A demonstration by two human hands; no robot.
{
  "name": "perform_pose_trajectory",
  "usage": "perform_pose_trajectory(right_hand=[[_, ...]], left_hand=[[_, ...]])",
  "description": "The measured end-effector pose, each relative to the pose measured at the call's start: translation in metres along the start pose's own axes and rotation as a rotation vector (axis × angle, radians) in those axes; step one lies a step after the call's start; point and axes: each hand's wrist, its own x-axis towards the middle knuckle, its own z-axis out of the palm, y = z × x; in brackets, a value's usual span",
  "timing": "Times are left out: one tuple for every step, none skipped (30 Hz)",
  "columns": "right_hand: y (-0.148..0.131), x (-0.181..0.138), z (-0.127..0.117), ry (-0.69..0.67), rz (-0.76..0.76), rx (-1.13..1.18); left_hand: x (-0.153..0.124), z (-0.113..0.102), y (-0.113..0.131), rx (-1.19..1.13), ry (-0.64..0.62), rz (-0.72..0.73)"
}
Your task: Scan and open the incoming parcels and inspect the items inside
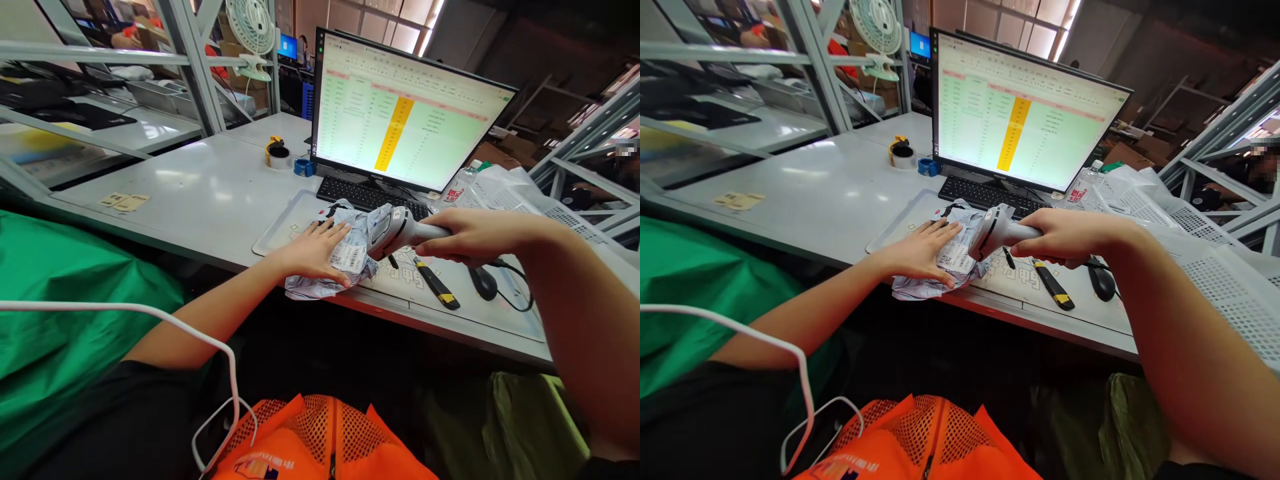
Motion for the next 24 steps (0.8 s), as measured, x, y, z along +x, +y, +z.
perform_pose_trajectory(right_hand=[[-0.004, 0.0, 0.0, -0.114, 0.054, -0.007], [-0.008, 0.0, 0.0, -0.211, 0.111, -0.011], [-0.011, 0.001, 0.0, -0.267, 0.161, -0.007], [-0.013, 0.001, 0.0, -0.268, 0.195, 0.006], [-0.015, 0.001, -0.001, -0.254, 0.22, 0.018], [-0.015, 0.0, -0.001, -0.243, 0.234, 0.028], [-0.015, 0.0, -0.002, -0.237, 0.233, 0.039], [-0.013, -0.002, -0.003, -0.233, 0.214, 0.05], [-0.01, -0.004, -0.004, -0.23, 0.179, 0.061], [-0.006, -0.006, -0.005, -0.222, 0.139, 0.069], [0.0, -0.009, -0.006, -0.203, 0.105, 0.069], [0.008, -0.012, -0.006, -0.166, 0.084, 0.059], [0.017, -0.014, -0.004, -0.109, 0.079, 0.038], [0.029, -0.015, -0.002, -0.038, 0.092, 0.008], [0.042, -0.015, 0.002, 0.043, 0.119, -0.028], [0.057, -0.012, 0.007, 0.13, 0.151, -0.067], [0.073, -0.008, 0.014, 0.215, 0.191, -0.109], [0.09, -0.003, 0.022, 0.286, 0.235, -0.15], [0.108, 0.004, 0.032, 0.341, 0.282, -0.19], [0.125, 0.012, 0.042, 0.382, 0.337, -0.227], [0.141, 0.021, 0.054, 0.403, 0.392, -0.256], [0.156, 0.03, 0.066, 0.417, 0.452, -0.278], [0.168, 0.038, 0.079, 0.422, 0.504, -0.293], [0.179, 0.046, 0.091, 0.426, 0.546, -0.303]], left_hand=[[-0.002, -0.001, -0.004, -0.001, -0.012, -0.017], [-0.004, -0.003, -0.008, -0.002, -0.023, -0.036], [-0.005, -0.004, -0.011, -0.004, -0.032, -0.054], [-0.006, -0.006, -0.014, -0.007, -0.04, -0.069], [-0.007, -0.008, -0.017, -0.012, -0.044, -0.077], [-0.008, -0.01, -0.019, -0.017, -0.043, -0.079], [-0.008, -0.012, -0.02, -0.021, -0.037, -0.078], [-0.009, -0.013, -0.021, -0.025, -0.028, -0.072], [-0.009, -0.014, -0.019, -0.03, -0.016, -0.062], [-0.009, -0.014, -0.017, -0.036, -0.007, -0.047], [-0.01, -0.012, -0.014, -0.042, -0.002, -0.024], [-0.009, -0.01, -0.01, -0.048, 0.002, 0.004], [-0.009, -0.006, -0.006, -0.05, 0.005, 0.038], [-0.007, 0.0, -0.003, -0.045, 0.013, 0.071], [-0.006, 0.006, 0.001, -0.035, 0.024, 0.099], [-0.004, 0.012, 0.003, -0.019, 0.037, 0.119], [-0.001, 0.019, 0.005, 0.001, 0.051, 0.131], [0.001, 0.026, 0.006, 0.026, 0.064, 0.137], [0.004, 0.033, 0.006, 0.052, 0.078, 0.139], [0.006, 0.039, 0.006, 0.079, 0.094, 0.137], [0.008, 0.044, 0.006, 0.105, 0.11, 0.131], [0.01, 0.048, 0.007, 0.127, 0.124, 0.121], [0.011, 0.051, 0.007, 0.145, 0.132, 0.112], [0.012, 0.054, 0.008, 0.158, 0.134, 0.104]])
